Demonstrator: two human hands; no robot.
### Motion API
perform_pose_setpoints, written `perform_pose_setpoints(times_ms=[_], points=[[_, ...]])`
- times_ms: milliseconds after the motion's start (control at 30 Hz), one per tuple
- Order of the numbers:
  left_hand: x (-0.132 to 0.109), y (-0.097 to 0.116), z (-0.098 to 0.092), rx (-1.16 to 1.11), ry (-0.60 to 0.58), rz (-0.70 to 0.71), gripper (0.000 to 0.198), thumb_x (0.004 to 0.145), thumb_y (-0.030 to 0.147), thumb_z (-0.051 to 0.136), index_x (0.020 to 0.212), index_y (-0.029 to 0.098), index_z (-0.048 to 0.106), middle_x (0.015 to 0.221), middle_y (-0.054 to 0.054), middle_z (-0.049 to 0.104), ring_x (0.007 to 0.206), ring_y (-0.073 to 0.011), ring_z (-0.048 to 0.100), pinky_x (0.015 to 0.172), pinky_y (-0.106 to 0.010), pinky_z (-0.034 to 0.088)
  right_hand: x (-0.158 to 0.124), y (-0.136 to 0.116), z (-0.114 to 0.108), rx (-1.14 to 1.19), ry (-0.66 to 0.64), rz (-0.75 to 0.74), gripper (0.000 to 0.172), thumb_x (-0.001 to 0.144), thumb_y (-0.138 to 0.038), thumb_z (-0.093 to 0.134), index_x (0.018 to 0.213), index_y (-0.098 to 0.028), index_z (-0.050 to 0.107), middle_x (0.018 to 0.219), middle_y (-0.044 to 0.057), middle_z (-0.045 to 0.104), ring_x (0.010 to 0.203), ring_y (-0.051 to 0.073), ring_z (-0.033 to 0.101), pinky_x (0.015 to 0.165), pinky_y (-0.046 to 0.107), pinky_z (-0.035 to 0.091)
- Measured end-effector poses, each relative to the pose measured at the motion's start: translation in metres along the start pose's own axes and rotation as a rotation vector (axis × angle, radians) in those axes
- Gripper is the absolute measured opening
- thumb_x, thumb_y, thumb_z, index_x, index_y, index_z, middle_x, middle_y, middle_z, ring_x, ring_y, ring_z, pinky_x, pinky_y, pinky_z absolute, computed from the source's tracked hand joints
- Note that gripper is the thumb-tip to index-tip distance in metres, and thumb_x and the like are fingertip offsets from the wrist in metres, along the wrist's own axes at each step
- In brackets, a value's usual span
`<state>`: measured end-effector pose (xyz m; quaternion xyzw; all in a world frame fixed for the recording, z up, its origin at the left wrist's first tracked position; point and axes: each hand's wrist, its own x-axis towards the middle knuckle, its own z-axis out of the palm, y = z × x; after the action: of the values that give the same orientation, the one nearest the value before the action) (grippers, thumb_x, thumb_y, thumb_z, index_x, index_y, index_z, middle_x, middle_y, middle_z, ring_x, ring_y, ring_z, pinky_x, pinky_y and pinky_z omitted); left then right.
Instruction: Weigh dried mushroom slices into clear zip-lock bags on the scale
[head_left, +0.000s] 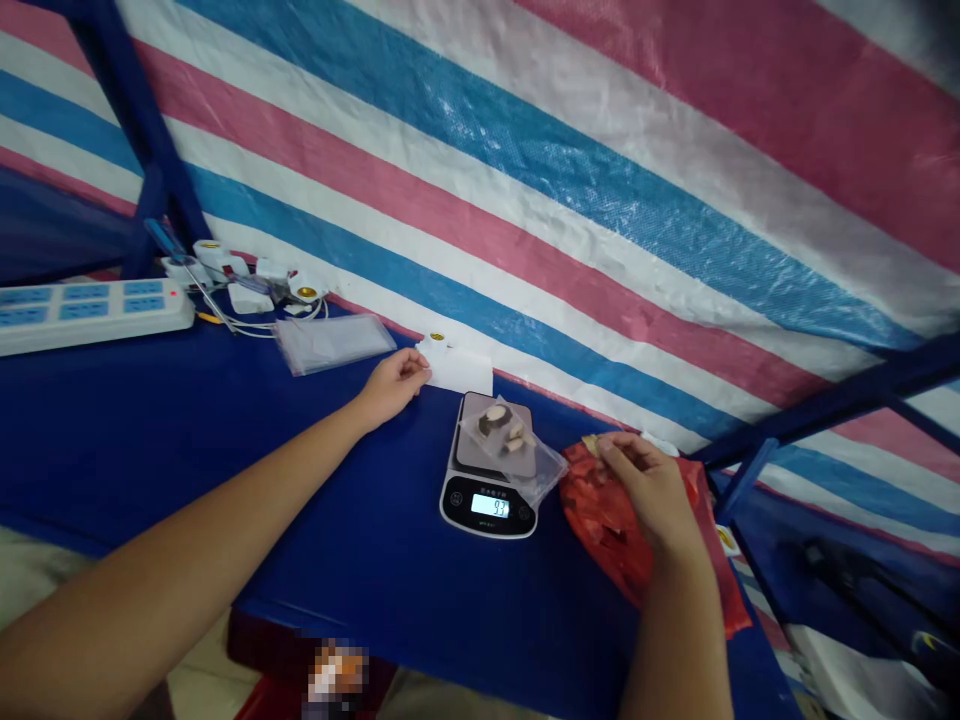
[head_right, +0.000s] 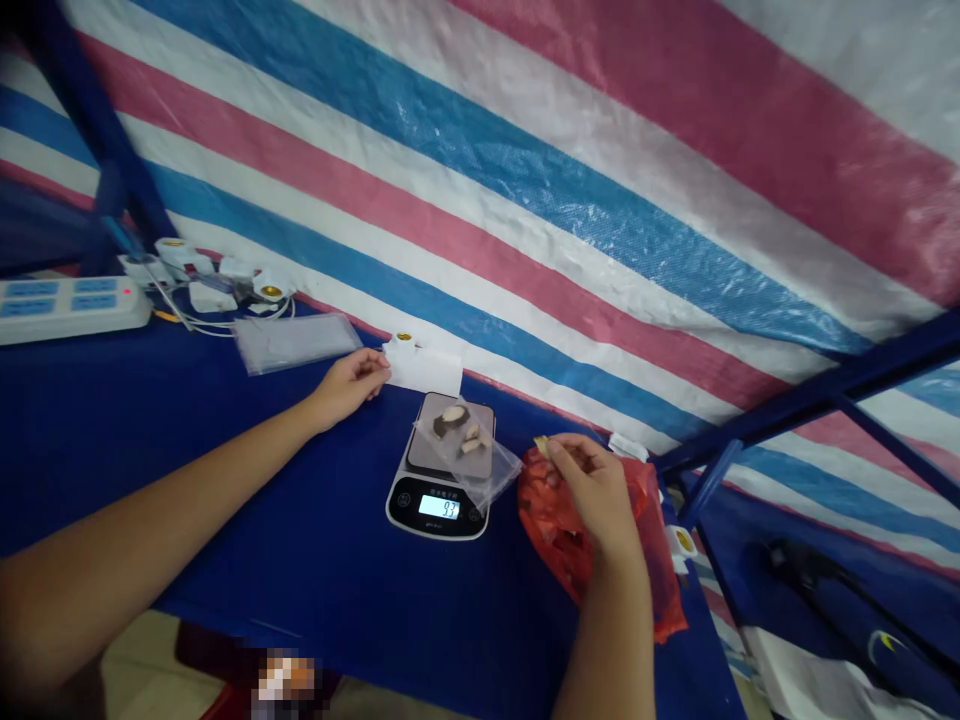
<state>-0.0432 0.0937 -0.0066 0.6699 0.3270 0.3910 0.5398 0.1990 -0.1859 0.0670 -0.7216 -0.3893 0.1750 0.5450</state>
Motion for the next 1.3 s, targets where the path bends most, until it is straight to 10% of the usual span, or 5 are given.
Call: perform_pose_setpoints(times_ms=[367,867,1300], points=[[0.000,0.002,0.001,0.001,-0.006,-0.025,0.009,0.078,0.024,0.064,0.082,0.021,0.057,0.064,0.004,0.055,0.054,-0.0120,0.051,0.057,-0.027,0.043,-0.013,0.001,-0.020,-0.022,-0.433,0.158,0.031,0.068,-0.040,0.089,0.088,-0.018,0.080,0.092,0.011,0.077,0.081,0.023,0.073,0.075,0.038,0.060],[-0.003,0.002,-0.004,0.075,-0.057,0.007,0.015,0.076,0.033,0.062,0.080,0.020,0.058,0.062,0.005,0.053,0.055,-0.0116,0.050,0.059,-0.026,0.041,-0.014,0.006,-0.017,-0.044,-0.576,0.252,0.038,0.072,-0.045,0.087,0.101,-0.021,0.082,0.093,0.008,0.076,0.075,0.016,0.066,0.065,0.027,0.054],[-0.001,-0.003,-0.003,0.048,-0.072,0.026,0.014,0.076,0.032,0.063,0.080,0.019,0.058,0.063,0.005,0.053,0.056,-0.0108,0.050,0.057,-0.025,0.041,-0.008,0.012,0.010,-0.048,-0.412,0.199,0.033,0.071,-0.044,0.085,0.088,-0.017,0.074,0.079,0.005,0.072,0.074,0.019,0.069,0.073,0.032,0.055]])
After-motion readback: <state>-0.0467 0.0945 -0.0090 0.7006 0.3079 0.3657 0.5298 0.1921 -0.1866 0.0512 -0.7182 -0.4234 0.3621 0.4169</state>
